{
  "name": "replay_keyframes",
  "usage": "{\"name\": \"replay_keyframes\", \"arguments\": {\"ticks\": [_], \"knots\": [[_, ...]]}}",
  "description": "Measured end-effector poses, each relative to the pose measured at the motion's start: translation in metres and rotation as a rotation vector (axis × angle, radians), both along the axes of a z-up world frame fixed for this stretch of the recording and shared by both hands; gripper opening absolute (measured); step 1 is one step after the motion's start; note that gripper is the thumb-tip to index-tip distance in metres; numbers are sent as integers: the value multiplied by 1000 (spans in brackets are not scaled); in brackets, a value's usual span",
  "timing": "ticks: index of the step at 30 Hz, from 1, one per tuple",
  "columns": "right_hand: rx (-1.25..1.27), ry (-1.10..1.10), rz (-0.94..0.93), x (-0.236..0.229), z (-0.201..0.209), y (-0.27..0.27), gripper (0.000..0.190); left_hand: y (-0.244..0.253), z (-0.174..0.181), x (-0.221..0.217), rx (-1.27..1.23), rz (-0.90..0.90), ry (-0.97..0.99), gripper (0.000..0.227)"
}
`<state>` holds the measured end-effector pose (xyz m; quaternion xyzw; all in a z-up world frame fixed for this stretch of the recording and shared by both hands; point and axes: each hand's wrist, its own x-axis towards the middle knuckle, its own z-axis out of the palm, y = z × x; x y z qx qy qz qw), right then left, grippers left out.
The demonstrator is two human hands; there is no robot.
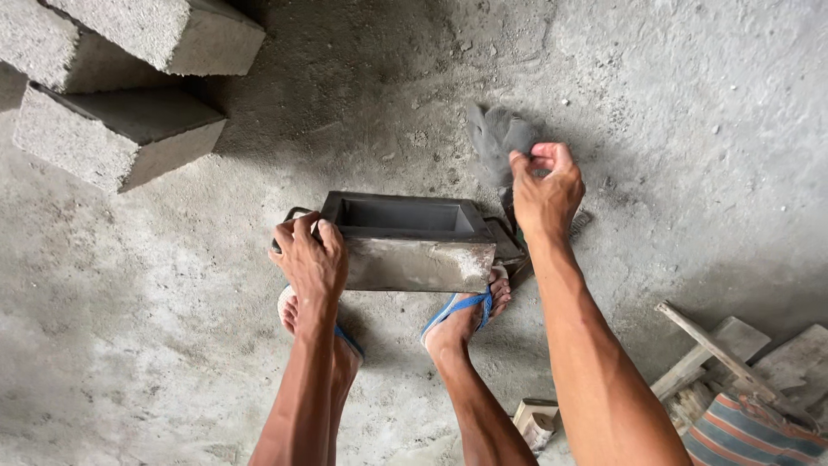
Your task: The person wipes a metal brick mold with a cloth and then uses a small brush and cloth to clean a wooden float and metal putty knives.
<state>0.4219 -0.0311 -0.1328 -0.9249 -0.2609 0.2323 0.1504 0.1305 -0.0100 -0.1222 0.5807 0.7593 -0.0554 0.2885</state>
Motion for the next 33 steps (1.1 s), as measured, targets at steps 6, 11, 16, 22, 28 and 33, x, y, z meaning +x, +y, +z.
{"name": "replay_keyframes", "arguments": {"ticks": [6, 11, 16, 22, 28, 33], "knots": [[-100, 286, -10, 5, 35, 31, 42, 6, 11, 8, 18, 15, -9, 29], [-139, 228, 15, 4, 49, 32, 24, 5, 8, 9, 33, 11, -12, 29], [-195, 238, 97, 11, 94, 21, 22, 3, 7, 7, 79, -17, -14, 27], [-104, 445, 387, -23, 158, 47, 25, 6, 18, 8, 5, 45, -70, 31], [27, 532, 792, -114, 53, 66, 24, 1, 11, -3, 64, -16, -66, 29], [-448, 749, 692, -171, -31, 57, 13, 4, 38, -5, 49, 57, -174, 30]]}}
